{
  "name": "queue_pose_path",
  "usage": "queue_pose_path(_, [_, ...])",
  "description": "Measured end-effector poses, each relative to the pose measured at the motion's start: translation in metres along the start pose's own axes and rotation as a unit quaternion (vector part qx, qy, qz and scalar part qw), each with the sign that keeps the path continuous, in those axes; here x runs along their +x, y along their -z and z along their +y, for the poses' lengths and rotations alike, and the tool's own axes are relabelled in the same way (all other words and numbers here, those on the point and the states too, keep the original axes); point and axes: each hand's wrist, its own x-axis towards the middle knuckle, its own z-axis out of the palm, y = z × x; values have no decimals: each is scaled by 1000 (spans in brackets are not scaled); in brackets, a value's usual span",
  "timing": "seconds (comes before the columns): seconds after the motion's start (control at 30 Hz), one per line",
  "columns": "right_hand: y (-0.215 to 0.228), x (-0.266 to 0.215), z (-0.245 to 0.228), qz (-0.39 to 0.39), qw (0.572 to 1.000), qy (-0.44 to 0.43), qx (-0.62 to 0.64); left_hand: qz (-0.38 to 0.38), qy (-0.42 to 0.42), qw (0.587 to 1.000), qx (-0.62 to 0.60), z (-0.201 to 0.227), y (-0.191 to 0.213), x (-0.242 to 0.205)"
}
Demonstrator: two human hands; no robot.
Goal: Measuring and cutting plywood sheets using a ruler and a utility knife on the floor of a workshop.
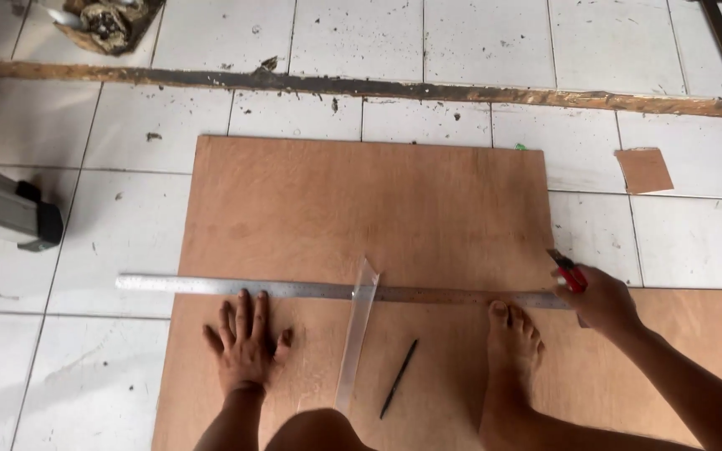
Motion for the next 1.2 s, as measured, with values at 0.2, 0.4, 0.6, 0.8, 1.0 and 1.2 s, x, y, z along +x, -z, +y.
queue_pose_path(0.2, [-25,20,74,33,995,9,-92,8,-2,1000,-7,-1,-6,-2])
queue_pose_path(0.4, [-23,2,101,69,991,38,-105,-2,-5,1000,-16,-3,-6,-3])
queue_pose_path(0.6, [-13,-5,95,60,987,13,-146,4,-7,999,-50,-3,-15,-4])
queue_pose_path(0.8, [-9,3,98,79,989,6,-129,31,1,999,-44,-8,-35,-7])
queue_pose_path(1.0, [-3,-1,82,73,992,-53,-88,87,-8,993,-77,4,-16,-8])
queue_pose_path(1.2, [-14,-13,67,85,965,-208,135,101,-14,993,-66,8,-6,-6])
